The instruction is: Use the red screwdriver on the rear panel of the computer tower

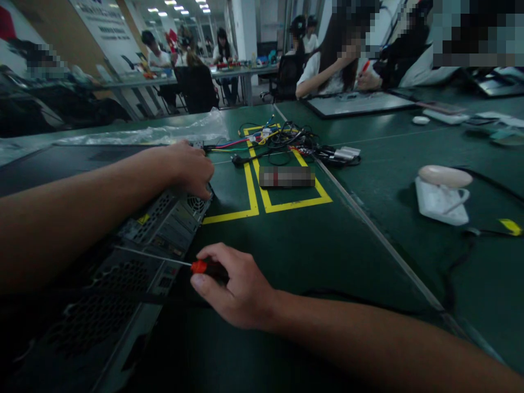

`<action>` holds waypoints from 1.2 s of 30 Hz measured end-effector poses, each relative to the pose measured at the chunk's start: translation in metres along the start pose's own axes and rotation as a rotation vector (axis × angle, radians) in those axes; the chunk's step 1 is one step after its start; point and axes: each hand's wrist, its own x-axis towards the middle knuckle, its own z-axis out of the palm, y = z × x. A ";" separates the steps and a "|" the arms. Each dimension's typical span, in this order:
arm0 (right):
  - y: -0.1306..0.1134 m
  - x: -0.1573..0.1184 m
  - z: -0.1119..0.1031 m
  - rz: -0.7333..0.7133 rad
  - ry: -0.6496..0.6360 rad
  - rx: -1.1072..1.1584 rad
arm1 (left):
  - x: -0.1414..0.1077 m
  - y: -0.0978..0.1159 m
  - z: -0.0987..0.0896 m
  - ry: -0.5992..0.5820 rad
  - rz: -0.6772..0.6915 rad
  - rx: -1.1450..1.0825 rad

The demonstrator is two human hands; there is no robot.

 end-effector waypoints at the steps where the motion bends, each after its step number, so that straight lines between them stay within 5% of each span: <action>1: 0.000 0.000 0.000 0.010 -0.003 0.008 | -0.001 0.000 0.000 -0.001 0.003 0.005; 36: 0.001 -0.001 0.001 0.055 0.001 0.020 | -0.005 0.001 -0.001 0.002 0.051 0.102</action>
